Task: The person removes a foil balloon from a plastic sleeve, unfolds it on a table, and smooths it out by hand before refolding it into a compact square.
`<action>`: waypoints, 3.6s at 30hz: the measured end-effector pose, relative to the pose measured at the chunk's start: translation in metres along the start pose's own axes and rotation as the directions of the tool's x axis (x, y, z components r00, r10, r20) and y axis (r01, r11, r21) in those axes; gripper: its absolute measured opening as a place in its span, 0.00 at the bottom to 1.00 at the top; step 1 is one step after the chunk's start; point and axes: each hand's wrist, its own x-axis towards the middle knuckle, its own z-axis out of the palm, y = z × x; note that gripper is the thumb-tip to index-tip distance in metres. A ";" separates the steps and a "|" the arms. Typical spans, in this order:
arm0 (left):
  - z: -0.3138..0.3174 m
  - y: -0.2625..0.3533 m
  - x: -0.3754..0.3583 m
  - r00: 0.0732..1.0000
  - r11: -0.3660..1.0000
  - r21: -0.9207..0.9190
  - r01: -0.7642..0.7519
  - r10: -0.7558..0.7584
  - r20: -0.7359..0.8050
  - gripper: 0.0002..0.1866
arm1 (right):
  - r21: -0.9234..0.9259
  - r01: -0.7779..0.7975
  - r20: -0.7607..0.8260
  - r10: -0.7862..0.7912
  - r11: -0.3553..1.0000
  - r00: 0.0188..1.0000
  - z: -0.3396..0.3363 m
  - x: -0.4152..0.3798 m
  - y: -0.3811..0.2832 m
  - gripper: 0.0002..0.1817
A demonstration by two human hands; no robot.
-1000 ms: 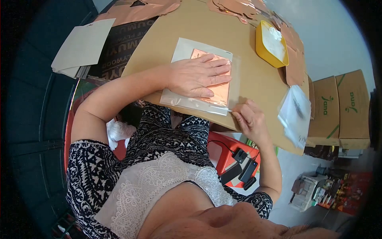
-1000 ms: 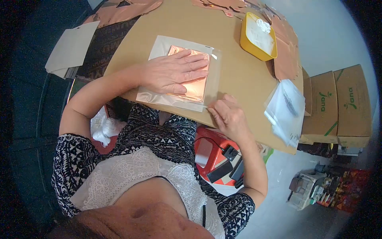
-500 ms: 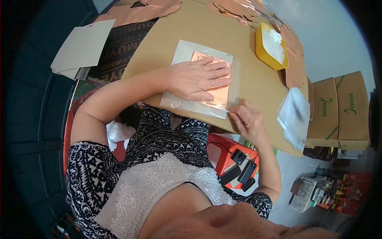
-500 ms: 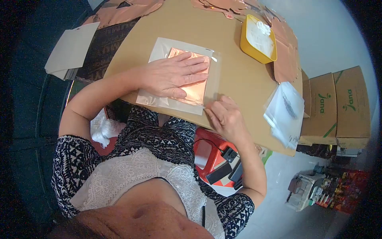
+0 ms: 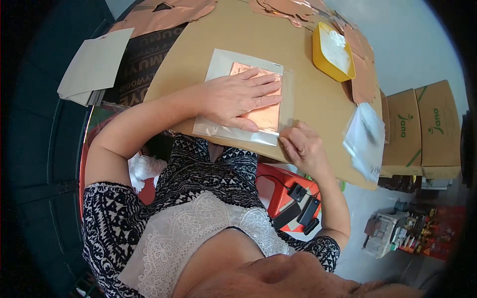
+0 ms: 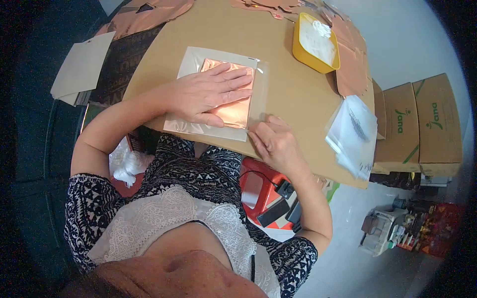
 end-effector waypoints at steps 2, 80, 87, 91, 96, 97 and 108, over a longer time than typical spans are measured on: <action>0.002 0.000 -0.001 1.000 1.000 0.008 0.004 -0.004 -0.007 0.42 | 0.004 -0.010 -0.007 0.010 1.000 1.000 0.001 0.000 -0.001 0.04; -0.008 0.008 0.000 0.997 1.000 -0.026 0.011 -0.009 0.072 0.41 | -0.005 -0.173 -0.021 0.173 0.985 0.985 0.000 0.004 -0.029 0.05; -0.010 0.009 0.000 0.997 0.999 -0.031 0.021 -0.019 0.078 0.41 | 0.012 -0.219 -0.033 0.220 0.976 0.975 -0.001 -0.001 -0.035 0.05; -0.009 0.008 -0.001 0.997 0.999 -0.032 0.021 -0.018 0.080 0.41 | 0.011 -0.265 -0.025 0.265 0.964 0.964 -0.002 -0.009 -0.033 0.05; -0.009 0.007 -0.001 0.998 0.999 -0.039 0.015 -0.012 0.067 0.40 | 0.017 -0.306 -0.029 0.307 0.952 0.951 -0.016 -0.022 -0.036 0.04; -0.008 0.007 -0.001 0.998 0.999 -0.038 0.015 -0.012 0.069 0.40 | 0.006 -0.319 -0.016 0.319 0.948 0.948 -0.023 -0.025 -0.035 0.04; -0.010 0.008 -0.002 0.998 0.999 -0.042 0.018 -0.016 0.064 0.38 | 0.026 0.114 0.172 -0.117 0.993 0.978 -0.024 0.000 -0.038 0.05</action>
